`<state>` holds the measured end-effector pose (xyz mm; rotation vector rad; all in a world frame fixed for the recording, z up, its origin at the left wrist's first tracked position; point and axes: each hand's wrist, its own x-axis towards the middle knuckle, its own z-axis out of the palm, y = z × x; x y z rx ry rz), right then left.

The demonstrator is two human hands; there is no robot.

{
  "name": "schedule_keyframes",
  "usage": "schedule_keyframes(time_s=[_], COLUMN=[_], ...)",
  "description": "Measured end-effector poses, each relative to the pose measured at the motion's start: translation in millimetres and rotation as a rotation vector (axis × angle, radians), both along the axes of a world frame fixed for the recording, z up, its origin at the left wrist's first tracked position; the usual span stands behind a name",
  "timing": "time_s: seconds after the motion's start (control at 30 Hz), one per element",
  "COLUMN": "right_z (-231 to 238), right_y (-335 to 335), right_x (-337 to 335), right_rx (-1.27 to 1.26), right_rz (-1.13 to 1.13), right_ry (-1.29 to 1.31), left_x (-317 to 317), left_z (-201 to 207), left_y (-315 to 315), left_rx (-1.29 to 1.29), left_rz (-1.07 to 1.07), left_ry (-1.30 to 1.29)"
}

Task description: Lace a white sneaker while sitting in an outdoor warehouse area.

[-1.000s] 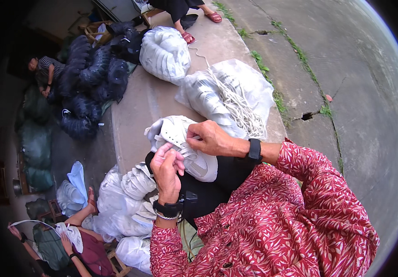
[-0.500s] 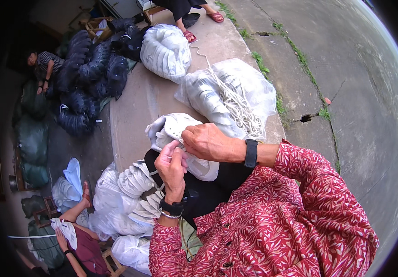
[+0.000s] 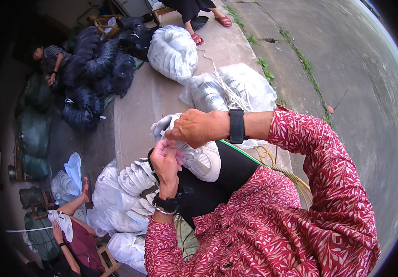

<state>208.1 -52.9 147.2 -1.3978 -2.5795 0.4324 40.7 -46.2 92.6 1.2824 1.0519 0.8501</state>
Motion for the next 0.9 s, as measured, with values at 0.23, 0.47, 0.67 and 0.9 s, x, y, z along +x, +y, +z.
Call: schedule_keyframes(time_s=[0.23, 0.47, 0.67, 0.9], right_z=[-12.4, -32.4, -29.1, -23.4], right_y=[0.9, -10.8, -1.1, -4.5], right_x=[8.6, 23.7, -2.5, -41.4], right_rx=[0.042, 0.039, 0.047, -0.192], right_rz=[0.065, 0.022, -0.044, -0.005], right_ry=[0.042, 0.3, 0.39, 0.518], left_x=[5.5, -2.1, -73.3, -65.6], left_z=[-4.0, 2.9, 2.1, 0.3], left_y=[11.1, 7.1, 9.7, -3.3], left_rx=[0.403, 0.631, 0.571, 0.073], left_rz=[-0.216, -0.26, -0.114, -0.128], left_ry=[0.421, 0.725, 0.76, 0.184])
